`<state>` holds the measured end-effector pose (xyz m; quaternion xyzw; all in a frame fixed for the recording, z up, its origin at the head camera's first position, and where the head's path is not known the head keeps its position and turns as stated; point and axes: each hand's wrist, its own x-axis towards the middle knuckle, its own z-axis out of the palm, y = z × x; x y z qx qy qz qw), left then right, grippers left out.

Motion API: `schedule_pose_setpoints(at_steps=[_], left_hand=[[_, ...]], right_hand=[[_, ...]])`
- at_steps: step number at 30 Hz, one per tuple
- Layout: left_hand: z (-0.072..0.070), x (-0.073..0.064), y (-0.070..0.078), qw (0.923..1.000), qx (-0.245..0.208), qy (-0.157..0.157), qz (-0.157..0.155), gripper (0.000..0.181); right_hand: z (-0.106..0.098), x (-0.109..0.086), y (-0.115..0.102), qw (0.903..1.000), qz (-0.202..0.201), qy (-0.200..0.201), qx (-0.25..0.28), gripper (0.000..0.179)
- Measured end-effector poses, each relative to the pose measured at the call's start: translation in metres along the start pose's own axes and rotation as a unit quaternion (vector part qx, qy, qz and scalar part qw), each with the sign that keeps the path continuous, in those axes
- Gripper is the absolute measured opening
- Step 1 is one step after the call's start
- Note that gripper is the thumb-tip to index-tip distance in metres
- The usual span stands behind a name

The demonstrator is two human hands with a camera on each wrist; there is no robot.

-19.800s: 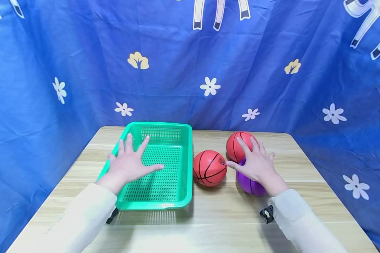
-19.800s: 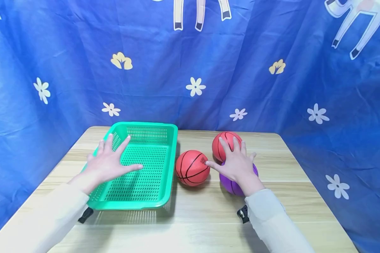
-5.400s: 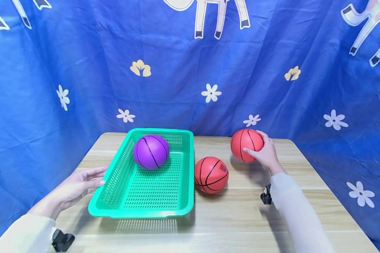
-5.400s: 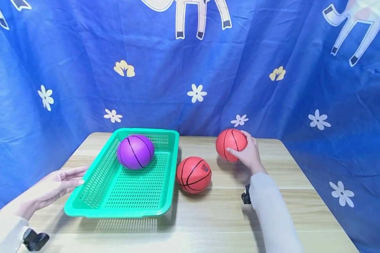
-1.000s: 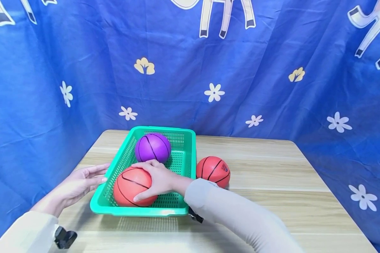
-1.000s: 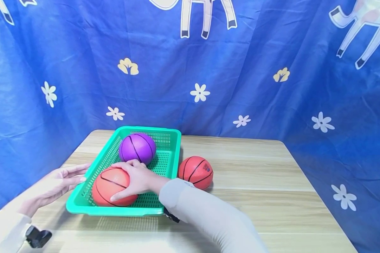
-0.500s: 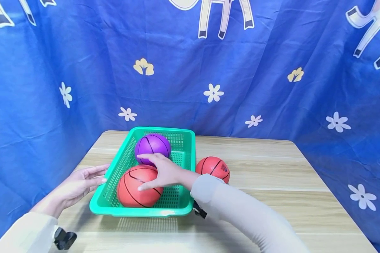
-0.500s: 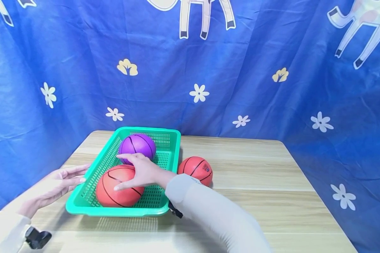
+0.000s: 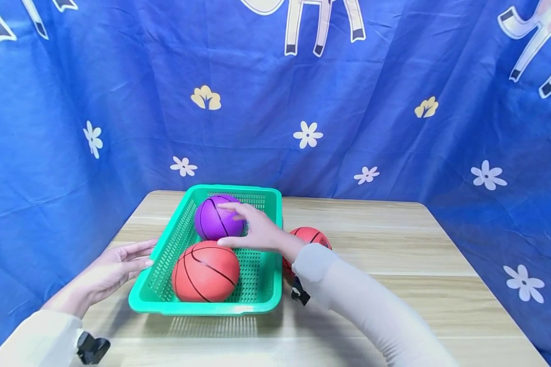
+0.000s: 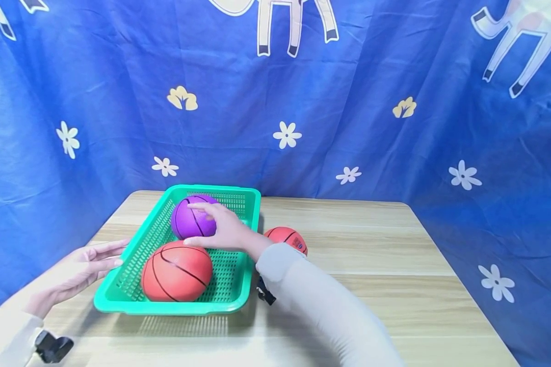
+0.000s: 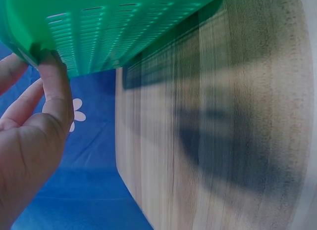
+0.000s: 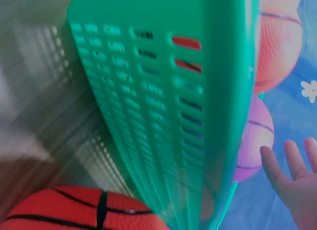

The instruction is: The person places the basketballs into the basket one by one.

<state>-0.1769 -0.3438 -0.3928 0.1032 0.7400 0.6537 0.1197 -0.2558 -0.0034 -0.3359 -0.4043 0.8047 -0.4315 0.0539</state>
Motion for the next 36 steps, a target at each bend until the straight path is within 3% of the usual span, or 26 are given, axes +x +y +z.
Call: schedule_pose_setpoints(at_steps=[4,7,14,21,32,36], left_hand=[[0.000,0.000,0.000,1.0000,-0.003,-0.001,-0.001,0.066],[-0.001,0.000,0.000,1.0000,-0.006,-0.002,-0.002,0.067],[-0.002,0.000,-0.001,1.0000,-0.008,-0.003,-0.003,0.066],[-0.002,0.000,-0.001,1.0000,-0.008,-0.005,-0.003,0.066],[0.000,0.001,0.001,0.9999,-0.008,0.002,-0.012,0.068],[0.000,0.000,0.001,0.9999,-0.009,0.000,-0.010,0.067]], right_hand=[[-0.011,-0.003,0.005,0.9984,-0.002,0.031,0.047,0.064],[-0.019,-0.004,0.013,0.9967,-0.013,0.058,0.054,0.057],[-0.039,-0.013,0.028,0.9929,-0.028,0.112,0.030,0.049],[-0.055,-0.024,0.044,0.9856,-0.017,0.168,0.009,0.042],[-0.077,-0.048,0.066,0.9785,0.015,0.206,0.006,0.043],[-0.081,-0.061,0.060,0.9775,0.027,0.209,0.010,0.043]])
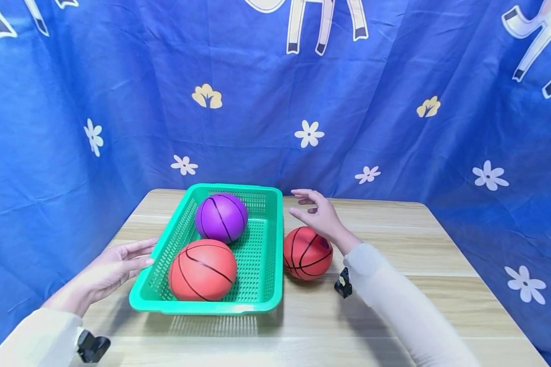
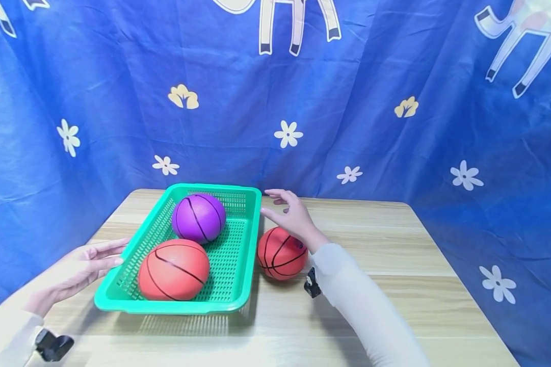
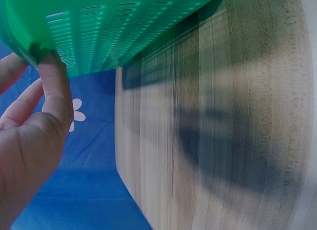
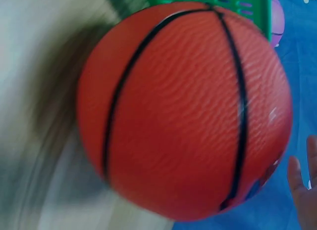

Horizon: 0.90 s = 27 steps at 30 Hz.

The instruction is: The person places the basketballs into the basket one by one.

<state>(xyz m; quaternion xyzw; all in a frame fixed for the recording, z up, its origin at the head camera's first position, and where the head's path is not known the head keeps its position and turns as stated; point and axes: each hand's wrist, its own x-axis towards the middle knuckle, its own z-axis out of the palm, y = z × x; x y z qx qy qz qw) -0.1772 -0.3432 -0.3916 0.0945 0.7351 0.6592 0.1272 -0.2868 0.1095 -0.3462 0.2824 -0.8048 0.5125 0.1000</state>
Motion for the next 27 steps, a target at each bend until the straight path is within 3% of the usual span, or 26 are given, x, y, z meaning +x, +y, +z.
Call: schedule_pose_setpoints(at_steps=[5,12,15,20,27], left_hand=[[0.001,0.000,-0.001,0.9999,-0.009,-0.005,0.010,0.066],[0.000,0.000,-0.001,0.9998,-0.015,-0.004,0.010,0.064],[0.000,0.000,-0.001,0.9999,-0.010,-0.003,0.006,0.065],[-0.001,0.000,0.000,1.0000,0.000,-0.003,0.002,0.066],[0.000,0.000,0.000,1.0000,0.004,0.003,0.000,0.066]], right_hand=[[-0.010,-0.015,-0.013,0.9999,0.013,-0.001,-0.009,0.043],[-0.016,-0.032,-0.003,0.9995,0.023,-0.012,-0.019,0.049],[-0.016,-0.040,0.005,0.9991,0.019,-0.025,-0.029,0.053],[-0.013,-0.049,0.036,0.9983,0.011,-0.034,-0.047,0.063],[-0.016,-0.063,0.062,0.9977,0.032,-0.054,-0.027,0.077]])
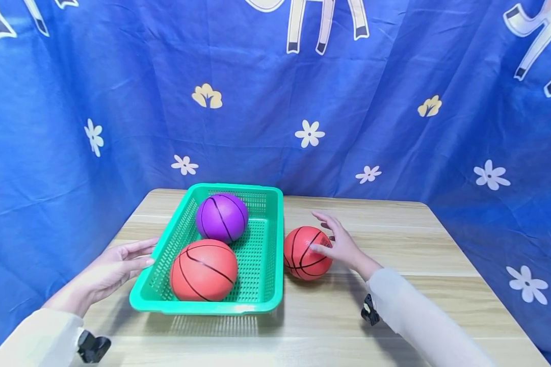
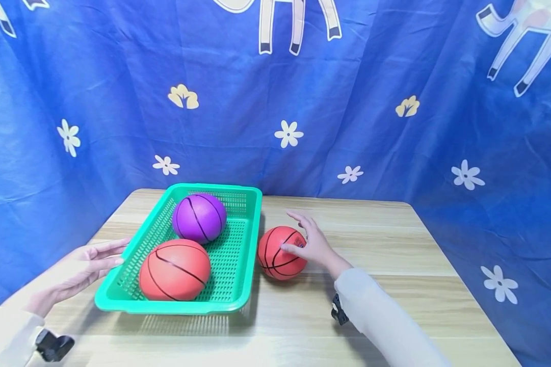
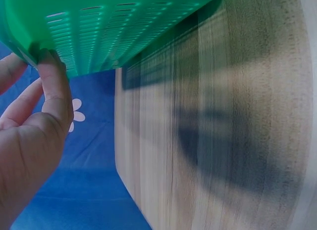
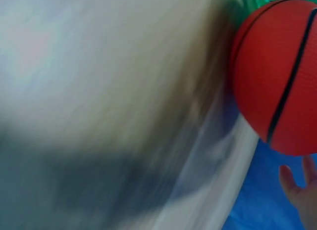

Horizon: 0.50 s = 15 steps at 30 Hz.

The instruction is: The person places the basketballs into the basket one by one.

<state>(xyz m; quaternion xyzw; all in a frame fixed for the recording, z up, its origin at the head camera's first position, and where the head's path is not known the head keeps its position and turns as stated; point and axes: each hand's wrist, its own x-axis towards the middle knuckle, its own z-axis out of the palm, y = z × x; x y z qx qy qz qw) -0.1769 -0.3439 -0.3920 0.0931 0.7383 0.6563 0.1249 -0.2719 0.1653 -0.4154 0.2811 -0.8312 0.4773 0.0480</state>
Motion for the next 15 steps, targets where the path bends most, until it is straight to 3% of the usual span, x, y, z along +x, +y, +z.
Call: schedule_pose_setpoints(at_steps=[9,15], left_hand=[[0.000,0.000,0.000,1.0000,-0.008,-0.003,0.003,0.066],[0.000,0.000,0.000,0.9999,-0.010,-0.006,0.006,0.066]], right_hand=[[-0.002,-0.013,0.005,0.9988,0.018,-0.045,-0.005,0.094],[-0.006,-0.020,-0.027,0.9973,0.031,-0.064,-0.020,0.099]])
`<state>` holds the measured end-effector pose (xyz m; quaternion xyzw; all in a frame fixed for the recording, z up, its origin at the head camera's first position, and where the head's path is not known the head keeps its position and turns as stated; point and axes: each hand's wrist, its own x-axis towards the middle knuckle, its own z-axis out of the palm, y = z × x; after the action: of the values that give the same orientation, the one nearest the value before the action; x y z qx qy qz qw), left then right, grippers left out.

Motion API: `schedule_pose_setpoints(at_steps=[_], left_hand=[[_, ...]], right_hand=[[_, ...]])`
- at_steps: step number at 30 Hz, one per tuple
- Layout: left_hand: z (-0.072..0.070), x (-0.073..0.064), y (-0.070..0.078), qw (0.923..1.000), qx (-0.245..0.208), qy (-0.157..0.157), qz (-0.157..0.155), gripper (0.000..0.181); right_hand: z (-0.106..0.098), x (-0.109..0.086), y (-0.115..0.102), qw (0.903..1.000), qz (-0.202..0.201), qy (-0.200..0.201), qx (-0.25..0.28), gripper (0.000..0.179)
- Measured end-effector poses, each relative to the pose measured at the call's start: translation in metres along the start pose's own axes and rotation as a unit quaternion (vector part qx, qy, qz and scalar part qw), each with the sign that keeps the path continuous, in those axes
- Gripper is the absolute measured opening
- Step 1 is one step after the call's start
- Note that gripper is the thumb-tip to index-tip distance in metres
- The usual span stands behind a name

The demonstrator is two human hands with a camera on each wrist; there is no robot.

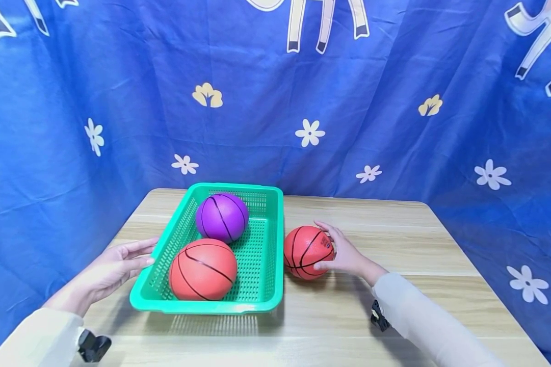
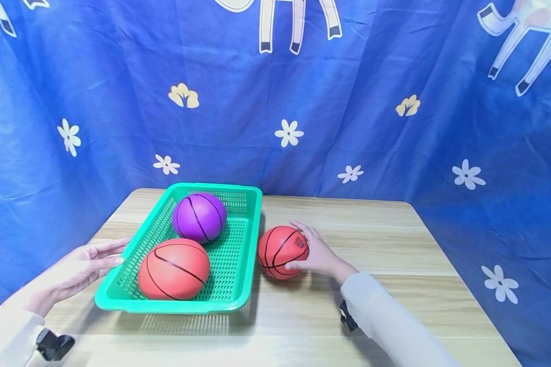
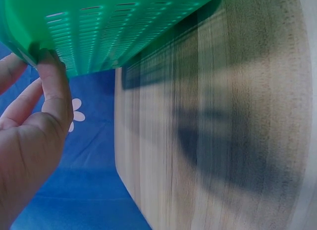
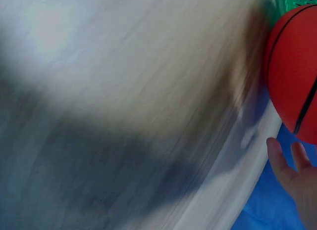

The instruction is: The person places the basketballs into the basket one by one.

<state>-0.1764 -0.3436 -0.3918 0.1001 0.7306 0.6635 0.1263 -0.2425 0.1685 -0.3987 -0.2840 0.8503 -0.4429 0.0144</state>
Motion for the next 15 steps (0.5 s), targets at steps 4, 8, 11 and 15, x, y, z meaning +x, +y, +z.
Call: schedule_pose_setpoints(at_steps=[4,8,11,15], left_hand=[[0.000,0.000,0.000,1.0000,-0.006,-0.003,0.003,0.065],[0.000,0.000,0.000,0.9999,-0.013,-0.007,0.006,0.064],[0.000,0.000,0.000,0.9998,-0.015,-0.006,0.007,0.063],[0.000,0.000,0.000,0.9999,-0.008,-0.005,0.005,0.065]], right_hand=[[0.000,-0.004,-0.006,0.9999,0.014,-0.007,-0.002,0.099],[0.002,-0.003,-0.003,0.9999,0.010,-0.004,0.010,0.097],[0.003,-0.002,0.000,0.9996,0.010,0.003,0.026,0.093],[0.002,-0.001,0.005,0.9989,0.010,0.010,0.044,0.089]])
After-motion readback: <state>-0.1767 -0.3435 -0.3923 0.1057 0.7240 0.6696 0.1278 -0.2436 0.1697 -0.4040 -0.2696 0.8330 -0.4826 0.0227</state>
